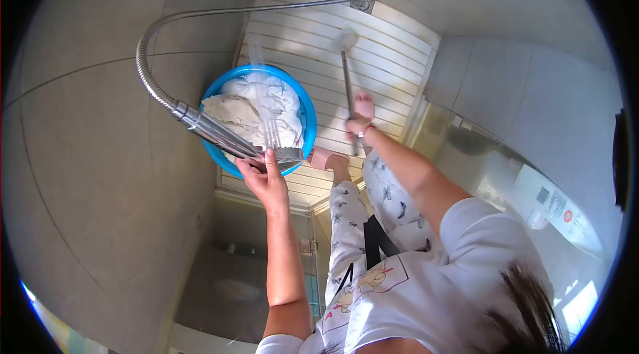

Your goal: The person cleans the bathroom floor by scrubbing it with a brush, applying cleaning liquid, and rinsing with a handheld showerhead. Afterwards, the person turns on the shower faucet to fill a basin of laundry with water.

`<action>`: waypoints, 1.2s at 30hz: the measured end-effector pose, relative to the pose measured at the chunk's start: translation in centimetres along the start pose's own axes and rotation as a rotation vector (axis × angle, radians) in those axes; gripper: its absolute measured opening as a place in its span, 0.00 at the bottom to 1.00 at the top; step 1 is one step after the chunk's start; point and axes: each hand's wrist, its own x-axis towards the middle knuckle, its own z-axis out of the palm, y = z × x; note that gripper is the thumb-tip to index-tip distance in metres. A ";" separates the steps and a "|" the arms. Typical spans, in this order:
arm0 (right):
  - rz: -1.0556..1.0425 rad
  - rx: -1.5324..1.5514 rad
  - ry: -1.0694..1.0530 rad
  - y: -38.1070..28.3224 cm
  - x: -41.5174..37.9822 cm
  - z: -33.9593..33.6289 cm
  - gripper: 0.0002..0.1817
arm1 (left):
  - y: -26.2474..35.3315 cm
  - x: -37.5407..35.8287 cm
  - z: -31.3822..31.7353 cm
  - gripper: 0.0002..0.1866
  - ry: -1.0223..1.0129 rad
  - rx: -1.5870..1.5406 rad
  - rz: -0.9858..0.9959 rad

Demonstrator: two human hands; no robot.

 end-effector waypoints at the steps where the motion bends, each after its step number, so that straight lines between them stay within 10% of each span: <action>1: -0.094 0.281 -0.034 -1.4 0.9 7.6 0.13 | 1.2 1.0 -2.4 0.15 0.021 0.029 0.028; 5: -0.256 0.419 0.038 -4.5 2.5 20.0 0.14 | 1.5 2.9 -4.5 0.16 0.053 0.013 -0.085; 17: 0.158 0.425 -0.055 -3.3 2.0 20.1 0.04 | 1.2 1.5 -2.3 0.12 -0.008 0.039 -0.129; 27: -0.149 -0.020 0.016 -3.4 0.7 15.5 0.05 | 3.5 4.1 -2.1 0.14 0.033 0.074 -0.016; 36: -0.104 0.432 0.003 1.6 0.2 1.8 0.05 | 4.7 3.0 -3.0 0.10 0.082 0.156 0.020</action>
